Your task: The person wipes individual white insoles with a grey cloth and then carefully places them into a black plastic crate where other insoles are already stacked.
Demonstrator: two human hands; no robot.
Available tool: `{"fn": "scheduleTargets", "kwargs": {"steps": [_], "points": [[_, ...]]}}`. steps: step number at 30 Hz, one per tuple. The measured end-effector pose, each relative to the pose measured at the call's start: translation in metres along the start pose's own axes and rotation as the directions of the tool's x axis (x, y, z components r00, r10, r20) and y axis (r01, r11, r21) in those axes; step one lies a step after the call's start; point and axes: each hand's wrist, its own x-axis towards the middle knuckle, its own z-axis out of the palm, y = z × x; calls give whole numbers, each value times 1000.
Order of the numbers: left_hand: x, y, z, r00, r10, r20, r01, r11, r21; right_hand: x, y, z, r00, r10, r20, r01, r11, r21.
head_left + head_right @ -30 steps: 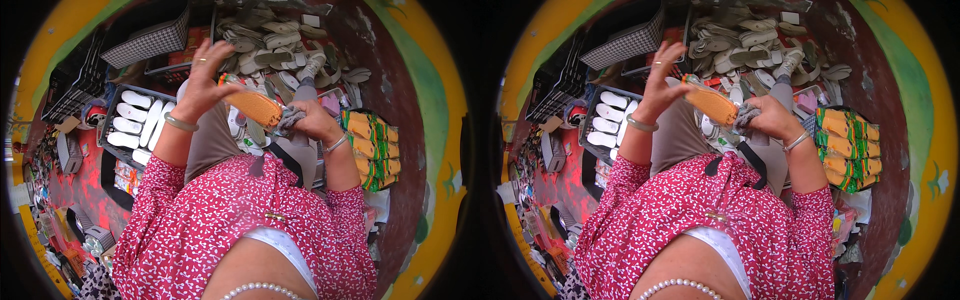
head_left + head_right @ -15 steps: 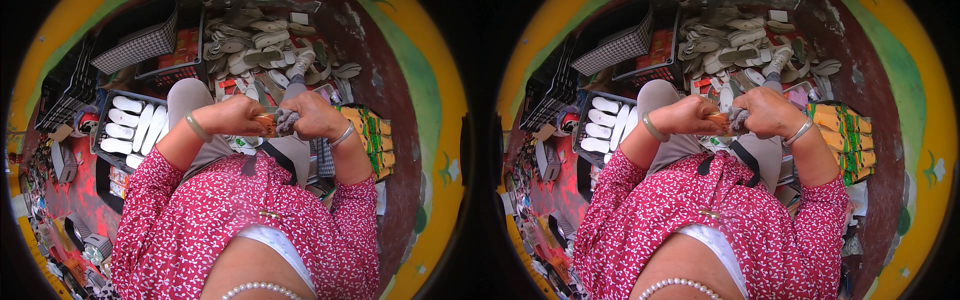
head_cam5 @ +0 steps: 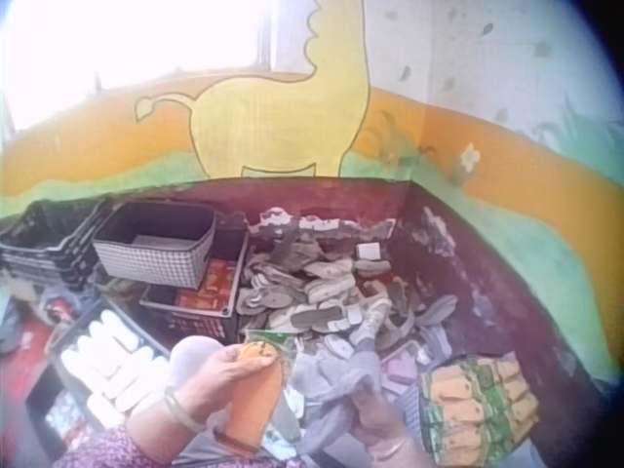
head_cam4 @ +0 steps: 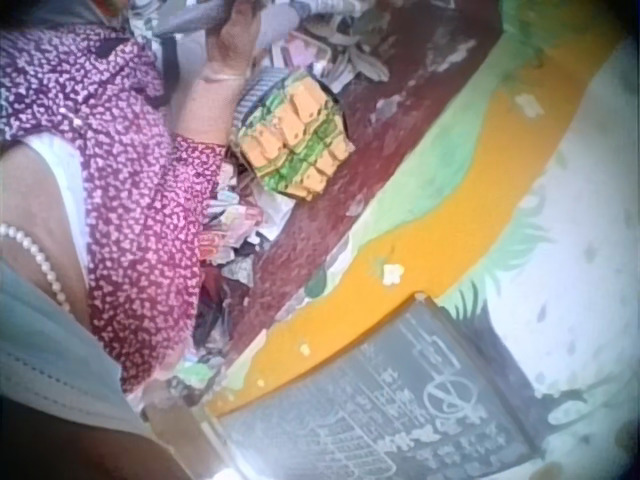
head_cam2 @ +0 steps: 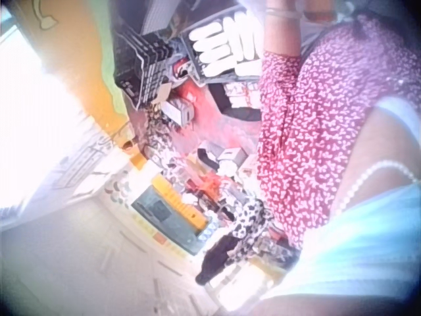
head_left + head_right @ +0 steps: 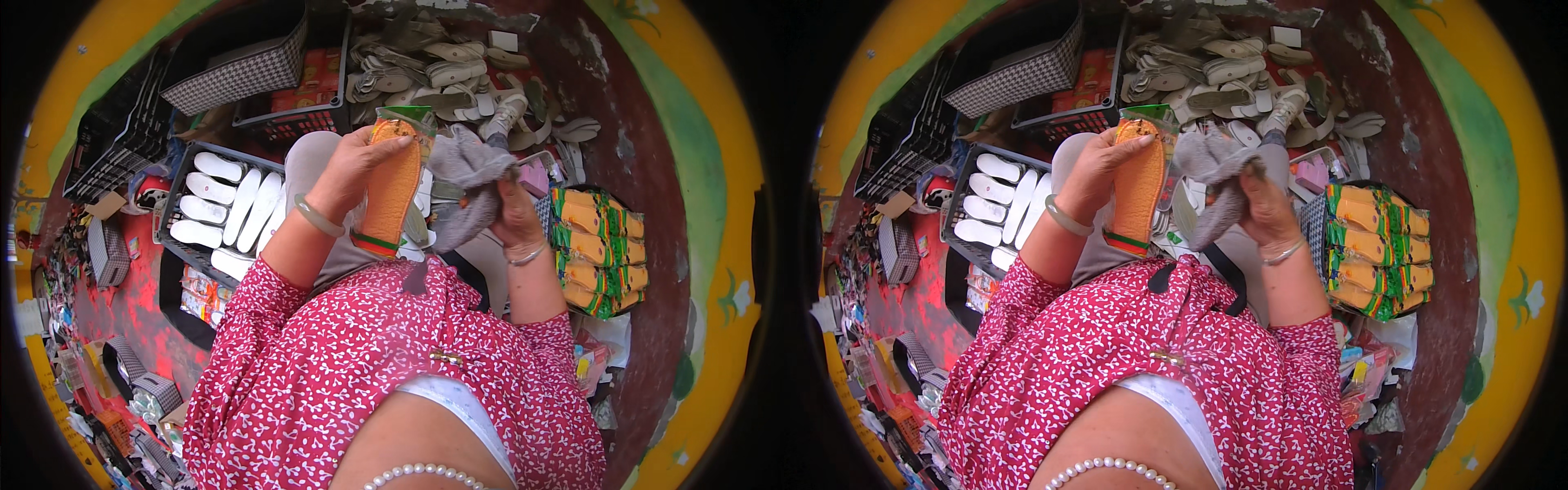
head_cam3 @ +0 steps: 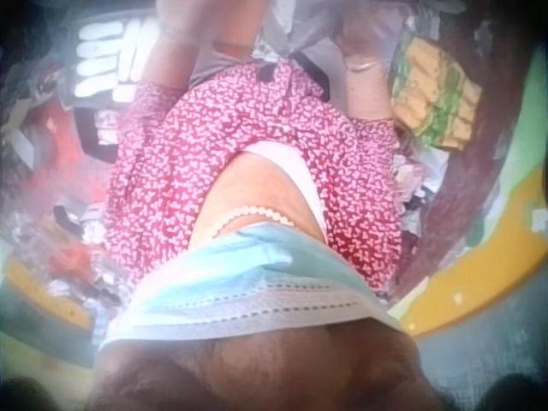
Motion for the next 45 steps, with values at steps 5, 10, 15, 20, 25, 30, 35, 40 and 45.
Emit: {"fn": "scheduleTargets", "kwargs": {"steps": [5,10,15,20,25,30,35,40,45], "points": [[5,-16,27,987,79,142,-84,996,32,23,44,27,970,-111,-214,108,994,-28],[15,-37,27,978,181,106,-205,934,292,25,42,22,948,-131,-289,162,983,83],[14,-34,32,973,151,175,-222,818,531,22,31,27,889,-274,-367,313,948,52],[7,-32,42,971,120,205,-199,881,429,18,20,48,815,-398,-421,411,909,-65],[7,-34,47,958,158,238,-232,918,323,19,17,47,761,-457,-461,456,882,-121],[6,-31,47,962,113,250,-186,939,290,20,9,41,801,-425,-421,458,889,-26],[11,-29,43,959,69,274,-171,914,368,19,4,47,809,-417,-413,473,880,36],[12,-29,44,953,-14,303,-118,902,416,19,3,36,777,-466,-423,469,877,-105],[17,-23,49,952,-16,306,-144,859,492,23,3,44,699,-551,-457,512,831,-219]]}}
